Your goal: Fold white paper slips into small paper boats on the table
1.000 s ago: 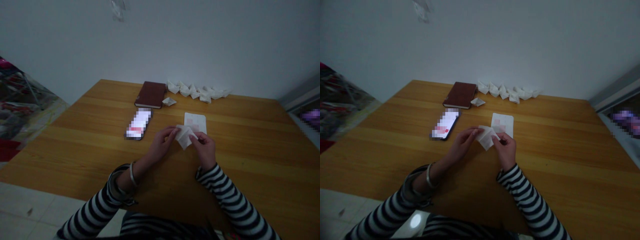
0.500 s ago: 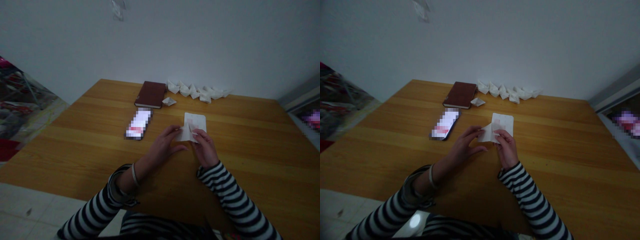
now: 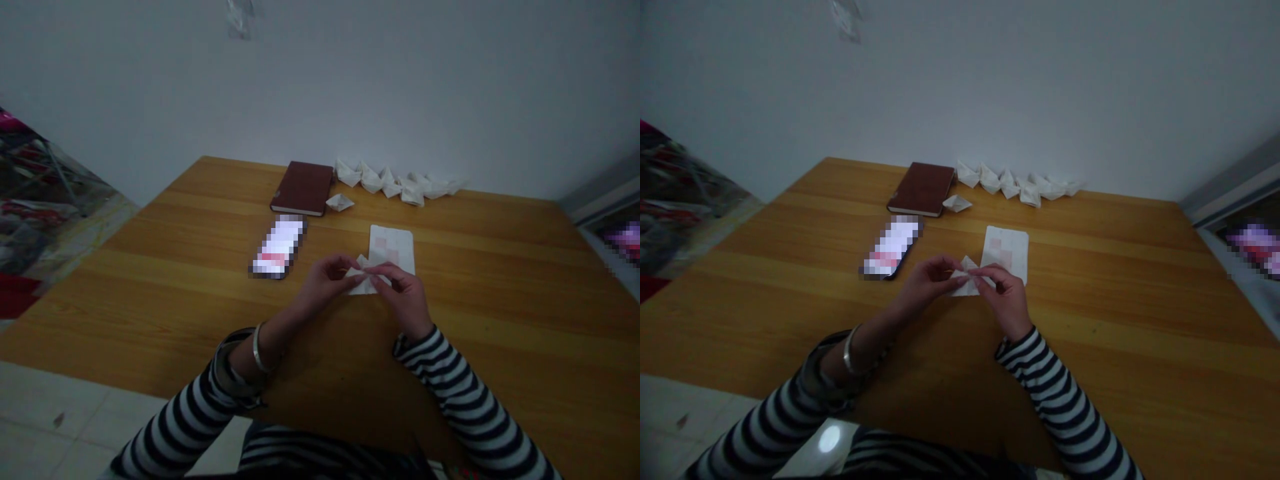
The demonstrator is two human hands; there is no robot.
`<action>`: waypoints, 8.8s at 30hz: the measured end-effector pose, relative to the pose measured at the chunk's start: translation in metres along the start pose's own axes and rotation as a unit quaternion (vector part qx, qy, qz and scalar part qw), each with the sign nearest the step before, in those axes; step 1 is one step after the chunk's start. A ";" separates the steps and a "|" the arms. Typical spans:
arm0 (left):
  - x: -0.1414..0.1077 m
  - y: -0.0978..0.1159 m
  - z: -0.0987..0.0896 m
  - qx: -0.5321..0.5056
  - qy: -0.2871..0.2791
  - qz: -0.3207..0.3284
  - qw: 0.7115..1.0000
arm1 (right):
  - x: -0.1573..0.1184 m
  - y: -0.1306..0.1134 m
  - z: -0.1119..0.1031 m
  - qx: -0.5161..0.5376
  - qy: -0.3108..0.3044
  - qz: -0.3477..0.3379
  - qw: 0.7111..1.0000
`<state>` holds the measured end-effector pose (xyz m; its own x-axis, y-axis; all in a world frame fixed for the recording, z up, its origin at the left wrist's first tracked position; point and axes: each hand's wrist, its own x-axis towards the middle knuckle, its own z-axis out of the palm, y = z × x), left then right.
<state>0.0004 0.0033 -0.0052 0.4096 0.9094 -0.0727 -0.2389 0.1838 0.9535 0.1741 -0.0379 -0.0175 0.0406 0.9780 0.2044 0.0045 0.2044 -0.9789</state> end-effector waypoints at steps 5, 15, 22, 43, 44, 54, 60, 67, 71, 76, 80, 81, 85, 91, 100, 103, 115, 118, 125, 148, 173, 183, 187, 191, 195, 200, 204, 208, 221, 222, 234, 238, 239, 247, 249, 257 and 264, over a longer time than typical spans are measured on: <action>-0.002 0.008 -0.004 0.067 0.001 -0.013 0.998 | -0.001 -0.002 0.000 0.005 -0.016 0.009 1.000; -0.001 0.016 -0.004 0.030 0.002 0.004 1.000 | -0.001 -0.001 0.004 0.030 -0.084 -0.035 0.995; 0.001 0.010 -0.009 0.055 0.004 0.018 0.998 | -0.003 0.002 0.006 0.024 -0.076 -0.036 0.996; -0.005 0.023 -0.008 0.269 -0.113 0.211 0.933 | -0.004 -0.007 0.000 0.021 0.075 -0.062 0.995; -0.005 0.023 -0.009 0.271 -0.112 0.209 0.933 | -0.004 -0.006 0.001 0.019 0.072 -0.059 0.995; -0.004 0.023 -0.012 0.324 -0.085 0.209 0.919 | -0.002 -0.008 0.002 0.013 0.048 -0.043 0.998; -0.002 0.017 -0.013 0.346 -0.090 0.226 0.906 | -0.002 -0.005 0.003 -0.002 0.090 -0.031 0.995; -0.002 0.008 -0.007 0.335 -0.082 0.222 0.912 | -0.007 -0.001 0.006 -0.027 0.171 0.032 0.984; -0.004 0.003 0.001 0.230 -0.006 0.151 0.961 | -0.009 0.000 0.007 -0.046 0.174 0.024 0.983; -0.004 -0.001 0.007 0.139 0.104 0.067 0.983 | -0.009 -0.002 0.014 0.000 0.178 0.044 0.983; -0.003 -0.001 0.007 0.076 0.119 0.031 0.989 | -0.010 -0.004 0.018 0.045 0.167 0.054 0.983; -0.003 -0.001 0.006 0.068 0.117 0.022 0.991 | -0.010 -0.003 0.018 0.045 0.159 0.057 0.985; -0.001 0.000 0.003 0.086 0.092 0.026 0.992 | -0.011 -0.001 0.015 0.006 0.142 0.053 0.988; -0.001 -0.002 0.003 0.198 0.050 0.054 0.977 | -0.011 0.002 0.016 0.019 0.132 0.047 0.990; -0.003 0.004 -0.003 0.258 0.028 0.020 0.966 | -0.008 0.006 0.010 -0.085 0.064 0.039 0.994; -0.003 0.009 -0.007 0.286 0.012 0.027 0.958 | -0.009 0.006 0.008 -0.149 0.063 0.012 0.987; -0.005 0.010 -0.004 0.443 -0.074 0.075 0.890 | -0.005 0.007 0.007 -0.128 0.010 0.069 0.989; -0.006 0.010 -0.004 0.434 -0.099 0.067 0.893 | -0.005 0.006 0.007 -0.160 0.025 0.056 0.985; -0.003 0.009 -0.008 0.381 -0.078 0.007 0.921 | -0.005 0.008 0.007 -0.141 -0.046 0.047 0.988; 0.000 0.015 -0.019 0.257 -0.047 0.062 0.963 | -0.001 -0.002 0.003 0.003 0.019 0.075 0.997; -0.002 0.013 -0.014 0.296 0.049 0.140 0.943 | -0.009 0.000 0.003 -0.156 0.144 -0.027 0.977; -0.001 0.024 -0.013 0.113 0.051 0.039 0.991 | -0.004 0.003 0.001 -0.030 0.156 0.021 0.987; 0.001 0.023 -0.015 0.074 0.094 0.043 0.992 | -0.002 0.001 0.000 -0.018 0.157 0.035 0.987; 0.004 0.025 -0.022 0.075 0.199 0.106 0.971 | -0.001 0.002 -0.003 -0.011 0.190 0.042 0.981; 0.005 0.027 -0.026 0.237 0.184 0.244 0.922 | -0.002 0.004 -0.001 -0.033 0.171 0.038 0.984; 0.002 0.014 -0.020 0.410 -0.035 0.300 0.861 | -0.007 0.006 0.006 -0.065 0.141 0.027 0.987; 0.000 0.006 -0.017 0.447 -0.025 0.281 0.849 | -0.009 0.007 0.010 -0.090 0.138 0.023 0.986; -0.001 0.007 -0.017 0.471 0.001 0.268 0.841 | -0.011 0.003 0.011 -0.134 0.144 0.006 0.980; -0.006 0.004 -0.008 0.463 0.005 0.219 0.859 | -0.010 0.006 0.008 -0.238 0.081 -0.106 0.962; -0.005 0.004 -0.009 0.459 -0.006 0.208 0.864 | -0.010 0.006 0.008 -0.243 0.082 -0.089 0.963; 0.003 0.001 -0.008 0.160 0.017 0.048 0.986 | -0.002 0.016 0.013 0.033 0.074 0.064 0.995; 0.004 -0.001 -0.007 0.163 0.008 0.030 0.986 | 0.000 0.019 0.011 0.032 0.099 0.082 0.991; 0.004 -0.001 -0.007 0.174 0.000 0.026 0.984 | 0.000 0.019 0.009 0.022 0.104 0.081 0.991; 0.001 0.000 -0.008 0.156 -0.046 -0.004 0.987 | 0.000 0.017 0.007 -0.006 0.110 0.056 0.992; 0.001 -0.002 -0.007 0.156 -0.051 -0.003 0.986 | 0.000 0.018 0.007 -0.012 0.117 0.064 0.991; -0.004 -0.005 0.001 0.332 -0.036 0.092 0.938 | -0.006 0.012 0.017 -0.108 0.068 -0.009 0.992; -0.016 -0.005 0.006 0.592 0.013 0.188 0.784 | -0.012 0.011 0.026 -0.197 0.087 -0.020 0.976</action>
<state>-0.0003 -0.0146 -0.0069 0.4844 0.8261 0.2880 0.6515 -0.5603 0.5114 0.1474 -0.0460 -0.0306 0.2020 0.9409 0.2720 0.3930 0.1765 -0.9024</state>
